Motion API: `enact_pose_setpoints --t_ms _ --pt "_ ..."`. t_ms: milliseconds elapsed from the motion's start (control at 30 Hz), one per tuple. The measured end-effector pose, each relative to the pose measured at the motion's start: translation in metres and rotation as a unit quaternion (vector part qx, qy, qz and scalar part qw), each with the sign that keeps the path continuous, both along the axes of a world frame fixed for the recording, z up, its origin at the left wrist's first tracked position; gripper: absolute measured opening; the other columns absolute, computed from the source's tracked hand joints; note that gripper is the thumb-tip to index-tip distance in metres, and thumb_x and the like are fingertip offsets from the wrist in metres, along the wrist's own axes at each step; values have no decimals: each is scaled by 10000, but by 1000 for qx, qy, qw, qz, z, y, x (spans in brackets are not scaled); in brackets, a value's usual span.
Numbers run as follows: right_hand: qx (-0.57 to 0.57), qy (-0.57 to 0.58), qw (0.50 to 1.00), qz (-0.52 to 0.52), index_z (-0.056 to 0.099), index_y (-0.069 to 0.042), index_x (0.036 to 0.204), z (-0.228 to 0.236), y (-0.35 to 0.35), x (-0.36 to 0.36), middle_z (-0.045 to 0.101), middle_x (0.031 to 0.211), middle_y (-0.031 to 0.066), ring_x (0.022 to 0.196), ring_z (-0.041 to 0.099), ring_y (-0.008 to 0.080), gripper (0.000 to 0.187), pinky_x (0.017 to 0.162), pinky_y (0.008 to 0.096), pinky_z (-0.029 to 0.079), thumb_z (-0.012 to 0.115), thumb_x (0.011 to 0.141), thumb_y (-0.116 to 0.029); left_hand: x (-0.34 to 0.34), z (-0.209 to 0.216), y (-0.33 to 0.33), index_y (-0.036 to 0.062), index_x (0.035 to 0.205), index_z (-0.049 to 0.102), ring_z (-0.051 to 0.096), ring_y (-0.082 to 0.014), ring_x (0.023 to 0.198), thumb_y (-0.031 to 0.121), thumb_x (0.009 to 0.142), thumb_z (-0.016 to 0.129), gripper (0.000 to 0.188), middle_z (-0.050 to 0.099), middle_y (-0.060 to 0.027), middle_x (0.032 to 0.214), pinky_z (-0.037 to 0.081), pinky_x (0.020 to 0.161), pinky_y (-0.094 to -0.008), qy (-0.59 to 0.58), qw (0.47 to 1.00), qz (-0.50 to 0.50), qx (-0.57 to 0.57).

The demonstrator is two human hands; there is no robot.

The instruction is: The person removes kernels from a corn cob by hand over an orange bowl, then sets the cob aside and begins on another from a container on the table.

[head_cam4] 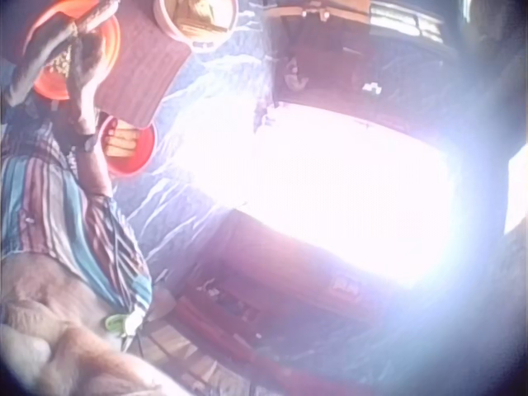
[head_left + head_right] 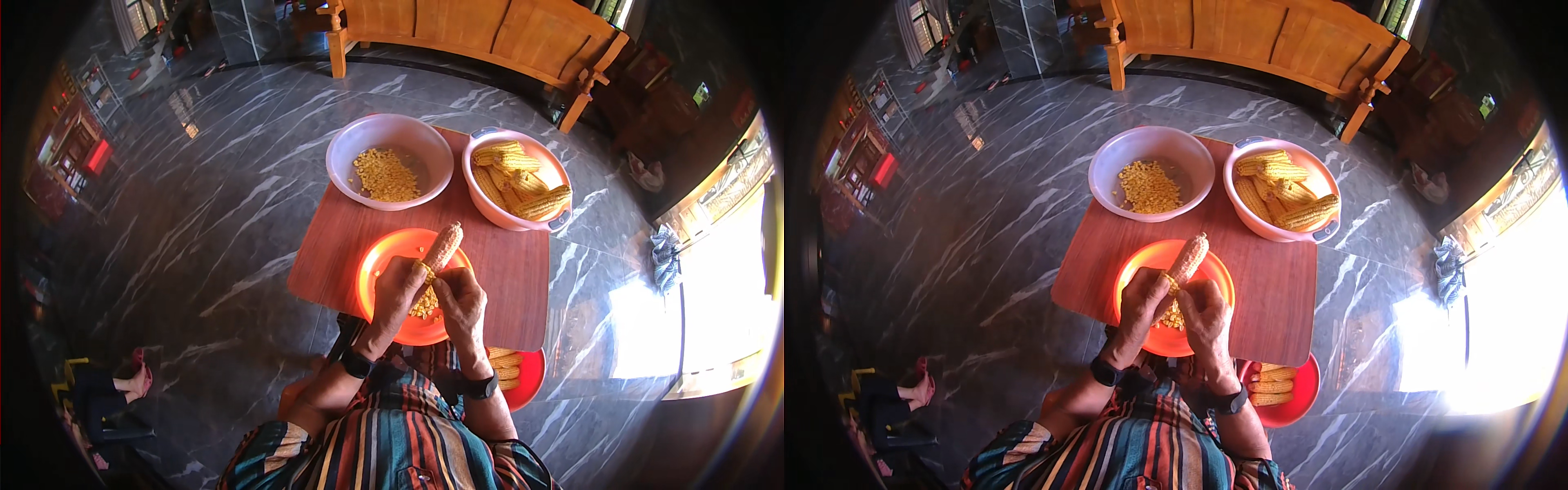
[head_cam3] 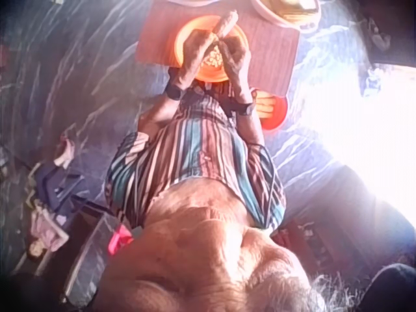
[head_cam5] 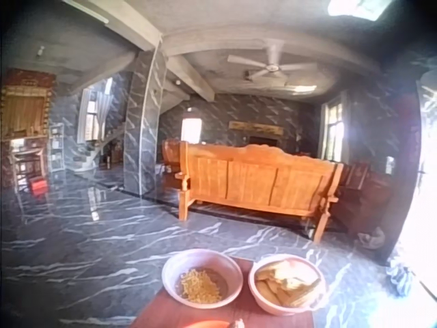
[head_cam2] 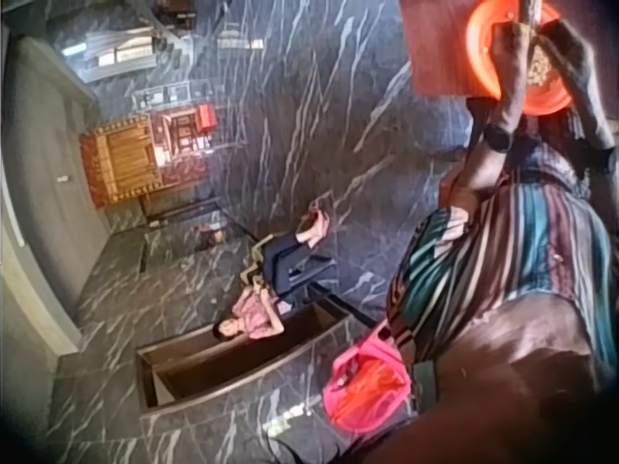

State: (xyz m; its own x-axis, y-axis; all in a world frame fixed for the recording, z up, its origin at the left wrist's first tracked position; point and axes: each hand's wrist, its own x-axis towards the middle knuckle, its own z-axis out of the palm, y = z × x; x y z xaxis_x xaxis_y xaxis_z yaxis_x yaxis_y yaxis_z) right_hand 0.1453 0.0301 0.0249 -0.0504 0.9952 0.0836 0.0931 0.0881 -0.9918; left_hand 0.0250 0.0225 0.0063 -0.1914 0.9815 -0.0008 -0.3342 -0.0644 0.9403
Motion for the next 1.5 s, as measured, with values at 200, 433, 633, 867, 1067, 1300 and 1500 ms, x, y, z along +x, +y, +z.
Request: enact_pose_setpoints --t_ms 200,433,633,867,1067,1300,1500 --pt "-15 48 998 25 561 7 878 -4 -2 7 596 755 31 678 527 69 138 608 237 451 612 828 -111 3 -5 -2 18 949 502 489 -44 662 182 892 572 187 545 -7 765 412 561 -206 93 995 6 38" --pt "-35 108 993 37 555 -2 862 -4 2 6 570 776 5 705 506 63 96 629 214 432 589 835 -88 5 -6 0 25 939 487 484 -45 673 186 896 563 183 529 -5 764 411 569 -214 145 988 17 54" --pt "-72 192 979 0 526 -42 773 -15 6 -3 488 650 -26 552 412 37 127 495 189 345 541 867 -126 7 -13 3 11 951 498 500 -59 700 201 902 556 204 545 -16 804 425 603 -218 76 997 14 18" --pt "-112 206 972 -22 522 -46 759 -35 11 -1 471 602 -25 497 397 34 157 440 183 322 537 880 -146 1 -23 13 33 945 527 505 -57 697 267 915 528 237 543 -6 824 423 610 -207 -65 998 19 -9" --pt "-114 154 981 -25 528 -44 782 -50 8 2 466 611 -32 483 374 23 202 424 177 311 544 902 -207 -4 -17 10 52 944 528 498 -43 688 252 908 531 203 545 -4 801 411 594 -205 -73 997 21 -35" --pt "-33 127 991 26 534 -25 878 -16 0 -4 538 746 -15 647 466 40 163 567 181 395 603 869 -172 -1 -3 3 9 953 513 466 -37 613 247 910 539 243 535 2 766 393 526 -201 -4 1000 -3 -16" --pt "-14 84 996 13 527 -6 907 -11 -3 -3 575 798 24 714 535 81 147 649 223 453 618 843 -101 1 -7 2 3 938 515 469 -41 614 239 902 556 242 544 -9 760 388 523 -203 64 998 17 23"
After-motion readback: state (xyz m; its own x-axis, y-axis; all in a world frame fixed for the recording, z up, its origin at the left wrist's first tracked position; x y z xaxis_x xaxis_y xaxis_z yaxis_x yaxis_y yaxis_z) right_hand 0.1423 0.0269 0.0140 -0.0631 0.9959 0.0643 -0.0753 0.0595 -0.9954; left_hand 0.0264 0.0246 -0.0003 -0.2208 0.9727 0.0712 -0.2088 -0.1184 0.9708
